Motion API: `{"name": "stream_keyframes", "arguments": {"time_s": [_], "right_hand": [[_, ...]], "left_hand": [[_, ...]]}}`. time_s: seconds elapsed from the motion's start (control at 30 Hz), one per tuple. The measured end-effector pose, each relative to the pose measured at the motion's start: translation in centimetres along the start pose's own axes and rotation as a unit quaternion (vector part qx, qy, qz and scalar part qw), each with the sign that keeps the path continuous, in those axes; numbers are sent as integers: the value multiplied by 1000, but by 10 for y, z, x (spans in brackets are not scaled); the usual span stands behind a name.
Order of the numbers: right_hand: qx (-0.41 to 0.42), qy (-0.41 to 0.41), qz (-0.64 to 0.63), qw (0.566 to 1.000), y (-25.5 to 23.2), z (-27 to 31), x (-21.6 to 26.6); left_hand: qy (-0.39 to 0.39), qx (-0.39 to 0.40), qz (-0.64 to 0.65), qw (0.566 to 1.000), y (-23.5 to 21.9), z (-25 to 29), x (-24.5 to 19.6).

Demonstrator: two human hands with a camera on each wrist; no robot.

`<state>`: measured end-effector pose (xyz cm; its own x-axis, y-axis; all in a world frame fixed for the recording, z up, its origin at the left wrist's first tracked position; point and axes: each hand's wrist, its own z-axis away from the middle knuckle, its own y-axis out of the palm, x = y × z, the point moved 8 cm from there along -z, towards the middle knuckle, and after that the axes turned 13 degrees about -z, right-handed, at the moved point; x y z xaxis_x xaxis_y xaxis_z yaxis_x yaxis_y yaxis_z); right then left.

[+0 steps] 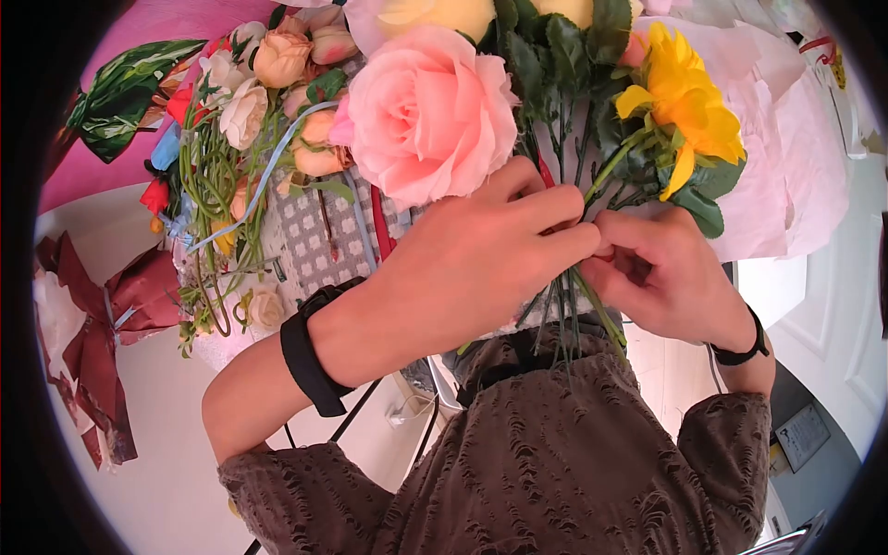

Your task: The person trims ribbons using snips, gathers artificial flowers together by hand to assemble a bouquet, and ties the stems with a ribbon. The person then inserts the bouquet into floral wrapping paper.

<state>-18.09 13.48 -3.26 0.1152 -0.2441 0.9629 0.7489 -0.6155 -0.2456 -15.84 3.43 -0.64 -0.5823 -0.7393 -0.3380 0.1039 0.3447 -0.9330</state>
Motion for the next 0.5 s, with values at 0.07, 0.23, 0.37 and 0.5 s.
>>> {"name": "stream_keyframes", "arguments": {"time_s": [0.07,0.23,0.37,0.5], "right_hand": [[6,4,2,1000,4,3,0],[-88,-152,353,919,9,17,14],[-73,-158,370,913,9,19,11],[-88,-164,374,909,9,21,7]], "left_hand": [[4,1,-7,1000,0,0,0],[22,-2,-29,999,4,2,-2],[19,2,-39,999,5,1,-6],[16,15,-49,999,6,-1,-8]]}}
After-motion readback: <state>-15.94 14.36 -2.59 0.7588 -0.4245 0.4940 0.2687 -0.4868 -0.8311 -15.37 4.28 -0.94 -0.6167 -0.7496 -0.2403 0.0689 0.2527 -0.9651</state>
